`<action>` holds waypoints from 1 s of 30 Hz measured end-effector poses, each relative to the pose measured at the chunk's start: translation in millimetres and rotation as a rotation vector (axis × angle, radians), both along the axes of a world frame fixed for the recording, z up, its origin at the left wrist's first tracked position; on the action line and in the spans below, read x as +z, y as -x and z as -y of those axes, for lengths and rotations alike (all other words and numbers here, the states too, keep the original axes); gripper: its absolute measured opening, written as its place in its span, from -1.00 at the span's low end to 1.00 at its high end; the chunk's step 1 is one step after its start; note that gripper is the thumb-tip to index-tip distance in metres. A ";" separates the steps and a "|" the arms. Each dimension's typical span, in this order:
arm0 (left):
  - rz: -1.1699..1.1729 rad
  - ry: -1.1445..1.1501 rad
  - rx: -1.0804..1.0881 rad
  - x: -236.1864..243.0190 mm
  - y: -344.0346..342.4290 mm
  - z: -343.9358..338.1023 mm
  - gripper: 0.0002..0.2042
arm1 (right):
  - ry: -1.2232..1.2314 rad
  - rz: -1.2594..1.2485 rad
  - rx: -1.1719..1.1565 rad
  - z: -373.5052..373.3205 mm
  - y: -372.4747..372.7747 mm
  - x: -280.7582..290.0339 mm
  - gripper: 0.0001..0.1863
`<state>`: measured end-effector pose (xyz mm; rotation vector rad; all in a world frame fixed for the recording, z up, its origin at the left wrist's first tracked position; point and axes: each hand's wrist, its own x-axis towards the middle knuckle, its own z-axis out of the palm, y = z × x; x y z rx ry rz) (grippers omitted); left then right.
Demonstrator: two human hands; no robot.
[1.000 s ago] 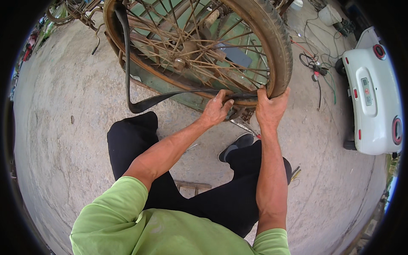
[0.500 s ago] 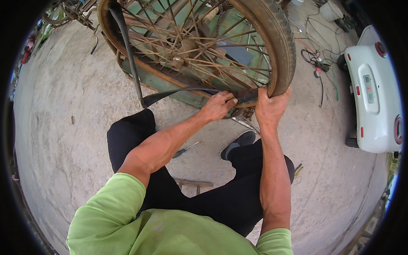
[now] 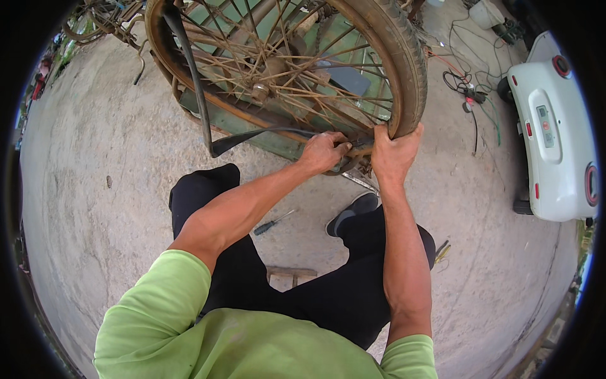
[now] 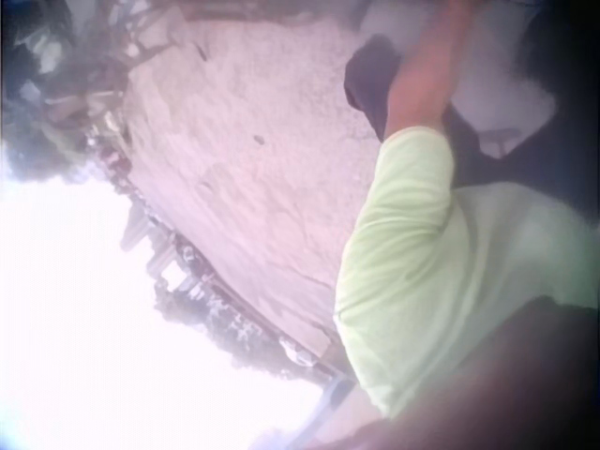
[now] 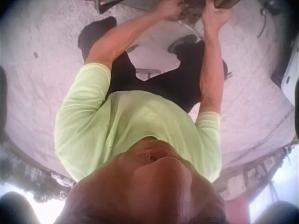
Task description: The person removes an inner tube from a bicycle wheel and then installs a new tire onto the wheel rim. They work by hand to fit the tire bead over the rim, rotating the wheel as needed to complete the installation.
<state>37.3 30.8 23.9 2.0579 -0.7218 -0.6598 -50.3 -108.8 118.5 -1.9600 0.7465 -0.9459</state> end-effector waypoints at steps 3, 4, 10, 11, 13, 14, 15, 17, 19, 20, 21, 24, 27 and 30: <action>-0.303 0.235 0.057 -2.1 4.2 -6.5 -0.60 | 0.048 -0.012 -0.010 0.0 -0.5 7.6 -0.56; -0.325 0.272 0.018 -6.7 3.0 -8.3 -0.56 | 0.076 -0.020 -0.015 -0.8 -1.5 11.5 -0.55; -0.071 0.127 -0.283 9.4 4.9 -21.4 -0.38 | 0.123 -0.039 -0.065 -3.9 -5.4 17.0 -0.48; -0.034 0.095 -0.314 8.2 6.2 -22.6 -0.36 | 0.109 -0.026 -0.070 -3.1 -6.2 13.4 -0.46; 0.024 0.064 -0.366 6.1 5.4 -22.2 -0.32 | 0.081 0.000 -0.083 -0.8 -7.6 2.9 -0.43; 0.043 0.064 -0.383 5.7 3.3 -21.6 -0.30 | 0.050 -0.006 -0.084 -2.6 -8.2 3.7 -0.42; 0.063 0.065 -0.402 5.4 1.4 -20.6 -0.29 | 0.019 -0.013 -0.086 -5.0 -9.0 6.1 -0.41; 0.092 0.016 -0.408 8.8 0.3 -14.3 -0.29 | -0.027 0.003 -0.084 -8.7 -10.7 7.5 -0.40; 0.118 -0.062 -0.420 16.6 0.5 -2.7 -0.29 | -0.057 0.050 -0.072 -11.3 -12.3 8.2 -0.40; 0.127 -0.119 -0.429 24.9 1.4 4.2 -0.29 | -0.059 0.051 -0.076 -12.6 -12.4 8.3 -0.41; 0.135 -0.177 -0.438 29.3 2.5 8.9 -0.30 | -0.063 0.053 -0.079 -14.2 -12.4 8.8 -0.43; 0.176 -0.192 -0.376 28.4 10.0 12.6 -0.32 | -0.048 0.020 -0.077 -9.0 -9.4 1.0 -0.47; 0.210 -0.204 -0.362 24.2 10.2 7.0 -0.31 | -0.060 0.030 -0.045 -10.4 -6.6 2.1 -0.50; 0.058 0.018 -0.303 22.5 8.6 -1.1 -0.32 | 0.029 0.039 -0.021 -3.5 -4.8 5.7 -0.52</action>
